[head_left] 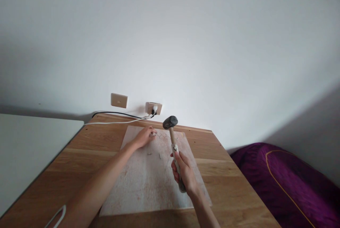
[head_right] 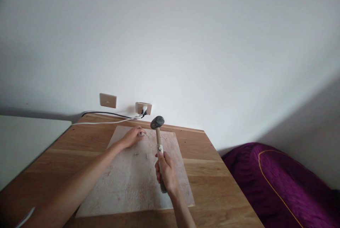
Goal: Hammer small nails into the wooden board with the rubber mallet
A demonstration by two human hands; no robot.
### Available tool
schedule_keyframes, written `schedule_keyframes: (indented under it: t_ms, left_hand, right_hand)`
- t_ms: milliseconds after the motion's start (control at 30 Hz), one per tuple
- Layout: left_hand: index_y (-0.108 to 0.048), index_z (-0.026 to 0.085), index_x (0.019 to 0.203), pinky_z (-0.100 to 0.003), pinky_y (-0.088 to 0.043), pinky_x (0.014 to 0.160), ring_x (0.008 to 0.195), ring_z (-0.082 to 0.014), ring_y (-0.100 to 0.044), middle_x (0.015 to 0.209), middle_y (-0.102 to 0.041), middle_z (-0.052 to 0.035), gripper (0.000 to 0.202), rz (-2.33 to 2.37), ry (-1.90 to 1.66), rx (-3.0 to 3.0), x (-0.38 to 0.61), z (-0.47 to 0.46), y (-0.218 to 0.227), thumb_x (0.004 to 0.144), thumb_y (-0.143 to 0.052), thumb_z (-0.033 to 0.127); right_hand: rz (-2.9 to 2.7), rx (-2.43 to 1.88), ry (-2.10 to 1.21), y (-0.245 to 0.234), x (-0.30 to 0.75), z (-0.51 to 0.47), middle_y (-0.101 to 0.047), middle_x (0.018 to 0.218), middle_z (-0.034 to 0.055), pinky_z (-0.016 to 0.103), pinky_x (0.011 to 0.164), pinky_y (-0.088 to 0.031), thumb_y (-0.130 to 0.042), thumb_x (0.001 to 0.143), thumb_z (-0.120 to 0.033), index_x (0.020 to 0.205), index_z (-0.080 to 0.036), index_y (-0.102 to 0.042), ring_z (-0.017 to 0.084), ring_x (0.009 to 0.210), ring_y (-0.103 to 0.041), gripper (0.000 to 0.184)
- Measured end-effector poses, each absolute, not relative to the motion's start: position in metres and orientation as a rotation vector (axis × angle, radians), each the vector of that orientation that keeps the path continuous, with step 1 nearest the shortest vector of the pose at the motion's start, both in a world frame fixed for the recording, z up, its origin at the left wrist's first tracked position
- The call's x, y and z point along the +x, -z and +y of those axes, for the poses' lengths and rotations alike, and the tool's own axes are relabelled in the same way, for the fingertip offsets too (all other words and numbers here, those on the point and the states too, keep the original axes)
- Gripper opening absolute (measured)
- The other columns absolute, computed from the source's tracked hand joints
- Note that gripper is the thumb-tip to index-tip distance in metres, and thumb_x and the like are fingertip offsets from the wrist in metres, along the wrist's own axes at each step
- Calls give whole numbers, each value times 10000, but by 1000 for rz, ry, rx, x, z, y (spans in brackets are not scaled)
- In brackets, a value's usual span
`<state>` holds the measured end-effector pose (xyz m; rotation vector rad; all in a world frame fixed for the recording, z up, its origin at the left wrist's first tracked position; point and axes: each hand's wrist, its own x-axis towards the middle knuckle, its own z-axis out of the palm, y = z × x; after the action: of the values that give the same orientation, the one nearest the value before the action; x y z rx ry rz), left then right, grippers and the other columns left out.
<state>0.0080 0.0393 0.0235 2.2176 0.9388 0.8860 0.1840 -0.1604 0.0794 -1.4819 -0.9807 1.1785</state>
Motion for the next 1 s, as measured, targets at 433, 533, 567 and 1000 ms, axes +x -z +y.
schedule_keyframes:
  t_ms: [433,533,567,1000]
  left_hand:
    - [-747,228,677,-240,-387,546,625,-176,-597,676,-692,17,176,941,-366,2334,-56,54,-63,509,-790,201]
    - [-722,230,589,-234,-366,519,568,-162,-584,595,-673,28,105,899,-349,2300,-53,53,-60,518,-737,154]
    - [-718,229,579,-232,-363,515,562,-160,-584,584,-671,28,94,884,-344,2294,-51,53,-59,526,-725,151]
    - [-719,225,619,-232,-415,547,594,-162,-603,626,-681,17,73,857,-391,2286,-46,53,-60,561,-746,191]
  right_hand:
    - [-964,-1574,-1241,-55,192,-171,-442,561,-108,177,314,-267,-549,703,-902,931,-229,-525,49,344,-348,711]
    - [-921,-1587,-1253,-50,199,-178,-436,556,-110,181,311,-274,-562,682,-911,931,-230,-530,52,341,-351,726]
    - [-908,-1593,-1257,-48,200,-179,-435,551,-110,181,310,-273,-565,668,-921,932,-228,-535,53,340,-352,742]
    - [-927,-1598,-1218,-49,196,-186,-448,544,-110,177,293,-277,-547,611,-977,894,-233,-505,57,354,-364,797]
